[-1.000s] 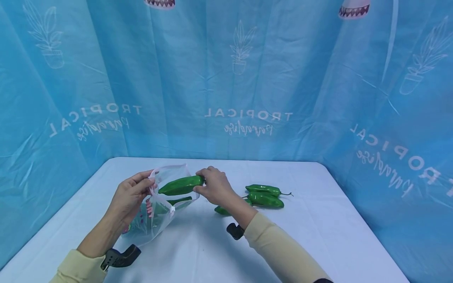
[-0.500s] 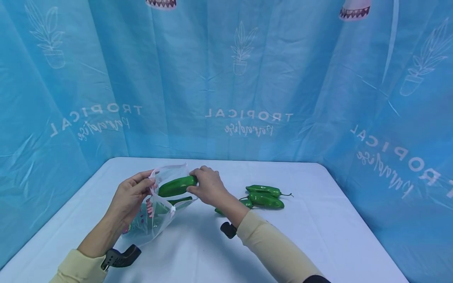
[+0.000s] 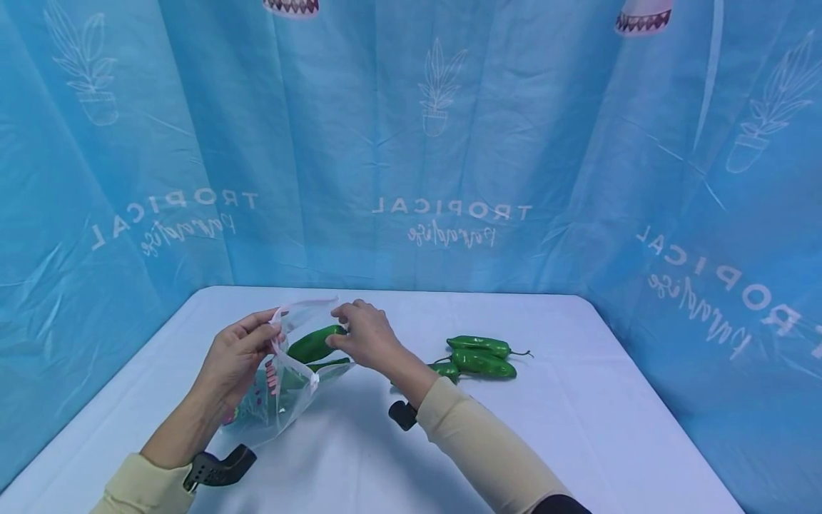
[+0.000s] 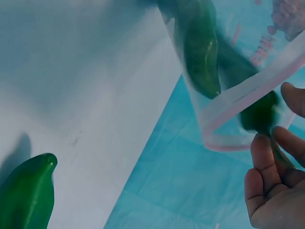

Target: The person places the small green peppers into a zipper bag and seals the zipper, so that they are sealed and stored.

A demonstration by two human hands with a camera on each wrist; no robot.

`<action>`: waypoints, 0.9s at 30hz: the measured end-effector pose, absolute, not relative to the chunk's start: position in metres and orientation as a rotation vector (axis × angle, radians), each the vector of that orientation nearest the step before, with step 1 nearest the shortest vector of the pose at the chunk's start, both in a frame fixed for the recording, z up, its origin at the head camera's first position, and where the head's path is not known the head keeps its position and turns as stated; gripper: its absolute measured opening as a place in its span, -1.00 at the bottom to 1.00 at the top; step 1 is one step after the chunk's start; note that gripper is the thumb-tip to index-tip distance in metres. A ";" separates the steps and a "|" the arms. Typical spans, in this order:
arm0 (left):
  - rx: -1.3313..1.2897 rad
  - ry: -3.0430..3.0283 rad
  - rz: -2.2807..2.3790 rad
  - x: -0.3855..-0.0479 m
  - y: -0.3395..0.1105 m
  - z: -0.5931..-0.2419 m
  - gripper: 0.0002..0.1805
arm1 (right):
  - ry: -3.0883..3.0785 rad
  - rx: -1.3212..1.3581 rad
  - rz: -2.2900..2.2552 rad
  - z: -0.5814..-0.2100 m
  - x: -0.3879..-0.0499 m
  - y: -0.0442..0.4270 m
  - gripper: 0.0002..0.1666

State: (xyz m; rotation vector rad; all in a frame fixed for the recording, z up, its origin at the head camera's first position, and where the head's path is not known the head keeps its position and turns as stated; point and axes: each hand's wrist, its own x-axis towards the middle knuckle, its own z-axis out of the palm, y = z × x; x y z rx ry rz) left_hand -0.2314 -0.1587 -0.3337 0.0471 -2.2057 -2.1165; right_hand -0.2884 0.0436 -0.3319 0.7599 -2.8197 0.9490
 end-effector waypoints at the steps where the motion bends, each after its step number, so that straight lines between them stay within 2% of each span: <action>1: 0.045 -2.200 -2.122 -0.231 -0.159 -0.334 -0.53 | -2.821 0.755 0.973 -0.332 -0.289 0.044 -0.46; 12: 0.012 -2.187 -2.123 -0.231 -0.160 -0.332 -0.52 | -2.765 0.725 1.077 -0.330 -0.286 0.060 -0.46; 27: -0.020 -2.124 -2.162 -0.232 -0.167 -0.324 -0.51 | -2.728 0.508 1.176 -0.338 -0.279 0.105 -0.52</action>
